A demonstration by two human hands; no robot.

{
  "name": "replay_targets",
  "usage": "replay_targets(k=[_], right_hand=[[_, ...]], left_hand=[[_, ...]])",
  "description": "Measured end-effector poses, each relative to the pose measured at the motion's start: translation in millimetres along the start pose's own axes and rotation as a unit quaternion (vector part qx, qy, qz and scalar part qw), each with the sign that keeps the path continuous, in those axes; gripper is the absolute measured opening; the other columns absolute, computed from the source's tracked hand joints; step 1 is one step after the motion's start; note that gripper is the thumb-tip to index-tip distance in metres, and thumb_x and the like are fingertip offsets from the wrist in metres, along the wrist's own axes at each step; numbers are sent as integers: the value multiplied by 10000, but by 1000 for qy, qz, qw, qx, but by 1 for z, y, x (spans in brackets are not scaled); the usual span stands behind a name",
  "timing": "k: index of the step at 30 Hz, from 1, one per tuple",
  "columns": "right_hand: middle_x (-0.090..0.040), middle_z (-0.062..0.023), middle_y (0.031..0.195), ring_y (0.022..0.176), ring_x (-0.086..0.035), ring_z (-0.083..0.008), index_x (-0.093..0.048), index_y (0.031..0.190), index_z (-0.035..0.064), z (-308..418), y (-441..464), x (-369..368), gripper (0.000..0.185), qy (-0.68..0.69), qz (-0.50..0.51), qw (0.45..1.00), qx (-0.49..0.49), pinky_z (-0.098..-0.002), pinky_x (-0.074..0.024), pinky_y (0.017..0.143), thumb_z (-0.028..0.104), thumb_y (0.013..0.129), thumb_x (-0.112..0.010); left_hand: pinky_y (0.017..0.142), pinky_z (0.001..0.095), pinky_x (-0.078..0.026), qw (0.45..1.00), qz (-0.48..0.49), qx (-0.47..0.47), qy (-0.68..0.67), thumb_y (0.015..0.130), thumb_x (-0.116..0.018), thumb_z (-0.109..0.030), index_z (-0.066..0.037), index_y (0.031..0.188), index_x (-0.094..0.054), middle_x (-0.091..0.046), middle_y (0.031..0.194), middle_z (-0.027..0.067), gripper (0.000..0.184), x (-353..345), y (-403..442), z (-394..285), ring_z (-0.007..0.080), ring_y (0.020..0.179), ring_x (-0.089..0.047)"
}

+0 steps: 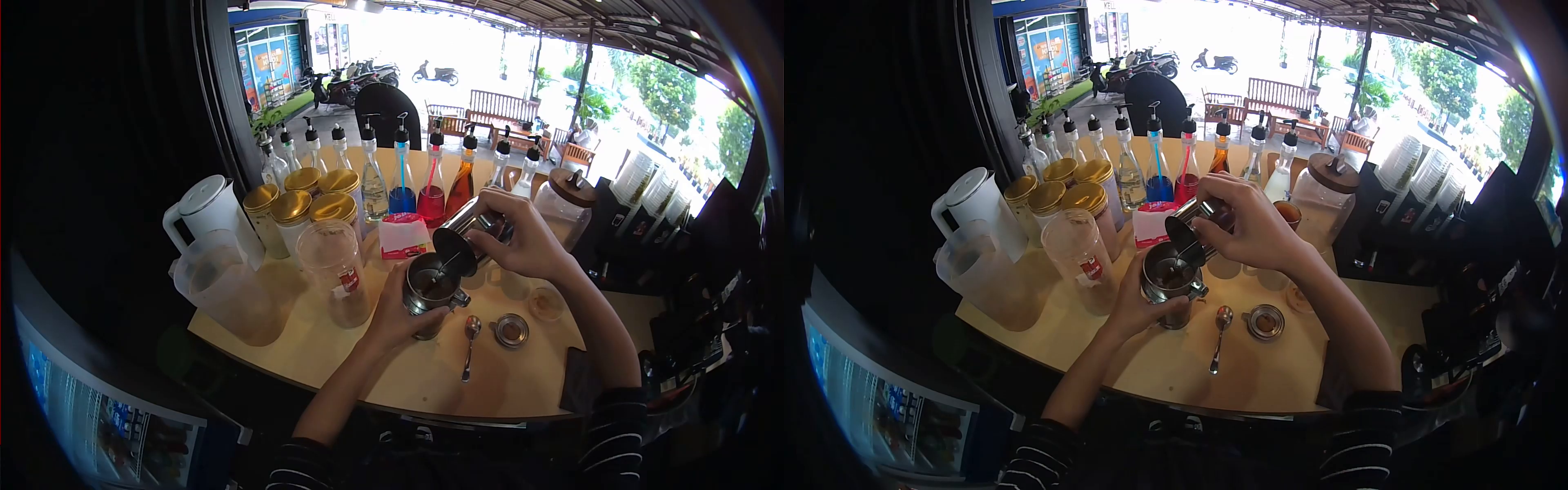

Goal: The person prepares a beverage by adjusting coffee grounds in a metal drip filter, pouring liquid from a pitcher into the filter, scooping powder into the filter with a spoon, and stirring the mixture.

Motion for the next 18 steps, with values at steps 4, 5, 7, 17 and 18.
replay_targets(k=[4, 5, 7, 17, 18], right_hand=[[-453, -61, 714, 612, -472, -124, -474, 844, 4, -3, 0, 1, 188, -5, -12, 1000, 10, -285, -421, 556, 74, 791, -640], [-453, -60, 708, 611, -474, -123, -474, 844, 3, -3, 0, 1, 189, -12, -14, 1000, 14, -284, -420, 554, 74, 791, -640], [-450, -62, 703, 609, -471, -127, -471, 841, 3, -4, 1, 1, 191, -8, -11, 1000, 2, -288, -418, 554, 73, 789, -640], [-444, -74, 697, 598, -455, -162, -453, 824, -4, -5, 9, -5, 202, -14, -24, 1000, 16, -309, -416, 559, 68, 773, -634], [-444, -74, 697, 598, -455, -162, -453, 824, -4, -4, 10, -5, 202, -13, -24, 1000, 16, -309, -416, 559, 68, 773, -634]], left_hand=[[1003, 374, -412, 1000, 2, -1, -5, 622, -848, -176, -59, 1299, -392, -504, 1213, 120, 824, 0, 0, -2, 246, 1167, -519], [1004, 375, -411, 1000, 2, 0, -6, 621, -849, -178, -60, 1300, -393, -504, 1213, 119, 826, 0, 0, -1, 247, 1167, -519], [1004, 375, -411, 1000, 3, 0, -6, 619, -850, -181, -62, 1300, -393, -504, 1214, 118, 829, 0, 0, 1, 247, 1166, -520], [1031, 364, -386, 1000, 11, 5, 10, 633, -872, -203, -36, 1336, -353, -501, 1266, 111, 890, 0, 0, 3, 224, 1207, -491], [1030, 363, -387, 1000, 10, -1, 24, 633, -872, -201, -34, 1337, -352, -501, 1267, 112, 891, 1, 0, 2, 223, 1210, -490]])
Point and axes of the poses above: each hand's wrist, its own y-axis towards the middle knuckle, its own x-axis out of the back of the hand, z = x × y, the point moved 6 cm from there along y, towards the middle knuckle
